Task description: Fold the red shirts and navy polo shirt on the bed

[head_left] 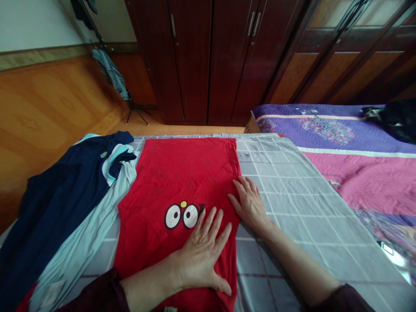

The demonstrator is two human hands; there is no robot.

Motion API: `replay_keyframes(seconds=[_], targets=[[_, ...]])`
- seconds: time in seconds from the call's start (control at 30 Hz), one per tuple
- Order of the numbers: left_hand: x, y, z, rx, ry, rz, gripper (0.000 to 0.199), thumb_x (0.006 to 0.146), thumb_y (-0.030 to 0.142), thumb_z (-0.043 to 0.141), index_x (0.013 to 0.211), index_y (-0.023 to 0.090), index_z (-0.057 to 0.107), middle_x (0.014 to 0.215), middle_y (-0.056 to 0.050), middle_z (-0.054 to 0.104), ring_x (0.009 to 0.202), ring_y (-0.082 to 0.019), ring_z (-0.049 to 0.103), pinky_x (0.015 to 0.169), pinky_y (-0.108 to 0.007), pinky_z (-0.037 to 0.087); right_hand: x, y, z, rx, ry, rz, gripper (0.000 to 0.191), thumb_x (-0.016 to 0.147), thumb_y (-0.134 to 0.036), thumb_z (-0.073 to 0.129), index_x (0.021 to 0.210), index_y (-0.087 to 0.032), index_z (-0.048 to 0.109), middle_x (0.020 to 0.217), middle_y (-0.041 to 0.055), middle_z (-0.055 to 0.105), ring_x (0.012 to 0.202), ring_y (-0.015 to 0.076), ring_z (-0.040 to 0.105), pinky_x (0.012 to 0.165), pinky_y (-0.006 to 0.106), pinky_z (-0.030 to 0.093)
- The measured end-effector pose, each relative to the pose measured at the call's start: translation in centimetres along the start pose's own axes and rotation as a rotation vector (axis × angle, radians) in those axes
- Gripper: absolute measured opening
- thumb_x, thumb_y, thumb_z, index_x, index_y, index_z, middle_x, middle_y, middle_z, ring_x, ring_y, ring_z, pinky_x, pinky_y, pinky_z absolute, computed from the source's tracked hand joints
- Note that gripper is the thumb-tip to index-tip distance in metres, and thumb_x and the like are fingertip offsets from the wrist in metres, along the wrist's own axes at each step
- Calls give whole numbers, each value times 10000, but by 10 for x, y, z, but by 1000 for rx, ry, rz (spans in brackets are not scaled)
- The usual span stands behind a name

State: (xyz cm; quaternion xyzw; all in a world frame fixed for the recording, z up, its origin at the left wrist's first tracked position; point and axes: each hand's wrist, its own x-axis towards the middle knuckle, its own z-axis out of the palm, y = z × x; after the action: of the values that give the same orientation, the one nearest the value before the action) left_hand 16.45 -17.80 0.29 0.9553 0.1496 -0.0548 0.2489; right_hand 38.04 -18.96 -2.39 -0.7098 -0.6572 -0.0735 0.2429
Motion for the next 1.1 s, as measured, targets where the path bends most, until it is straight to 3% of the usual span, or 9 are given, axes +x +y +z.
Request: replay_keyframes(seconds=[0.13,0.27,0.37,0.53,0.63,0.73,0.9,1.0,1.1], targets=[[-4,0,1,2,-5,-25,1163,639,791,542,1483,199,5,1504,-167,-179,1369,-396,-147,1093,-612,67,-2,-1,-7,77,39,-78,483,882,-330,508,1320,-143,427,1385,180,392,1313,330,294,1016,543,352],[-3,0,3,6,-6,-33,1189,623,783,570,1483,186,8,1509,-180,-152,1375,-408,-111,1092,-606,99,-4,-15,-5,67,-155,-218,498,895,-353,493,1348,-156,426,1426,156,383,1337,325,276,1055,553,298],[-3,2,3,21,-6,-36,1173,627,762,593,1484,205,16,1516,-173,-141,1379,-405,-102,1089,-610,91,-2,-9,3,1,-176,-100,461,910,-358,464,1316,-138,474,1393,167,432,1317,335,319,1046,563,304],[-24,5,-6,1,1,-6,948,783,700,478,1484,211,68,1541,-149,-7,1406,-327,-50,1118,-564,84,-1,7,0,14,-29,-28,475,907,-349,462,1313,-103,459,1366,202,437,1294,330,354,1019,536,359],[-47,0,-20,40,36,-64,873,819,679,430,1482,219,95,1542,-141,61,1413,-313,1,1118,-564,97,-6,-6,-11,89,-10,-133,542,899,-351,480,1387,-143,364,1439,183,349,1342,321,282,1034,546,346],[-70,-13,-29,131,117,-207,859,824,654,453,1479,212,115,1538,-155,63,1409,-338,10,1102,-594,116,-14,-28,-16,139,-124,-275,616,893,-390,495,1435,-181,291,1505,156,237,1381,315,201,1049,550,332],[-96,-31,-12,145,111,-350,867,824,653,462,1477,214,98,1536,-154,48,1405,-356,10,1083,-622,138,-23,-44,-7,105,-307,-475,743,862,-517,510,1460,-163,247,1504,163,225,1384,329,183,1063,565,313],[-103,-36,-5,101,76,-370,881,814,622,519,1476,239,80,1536,-150,-3,1397,-379,-5,1074,-627,158,-24,-41,-3,58,-314,-505,771,859,-542,498,1466,-153,228,1497,174,230,1375,336,207,1052,568,331],[-105,-41,-19,51,74,-306,872,835,597,513,1477,256,31,1540,-138,13,1405,-347,21,1085,-587,198,-24,-39,-2,0,-293,-504,784,850,-557,500,1472,-173,217,1508,168,198,1369,352,214,1031,570,358]])
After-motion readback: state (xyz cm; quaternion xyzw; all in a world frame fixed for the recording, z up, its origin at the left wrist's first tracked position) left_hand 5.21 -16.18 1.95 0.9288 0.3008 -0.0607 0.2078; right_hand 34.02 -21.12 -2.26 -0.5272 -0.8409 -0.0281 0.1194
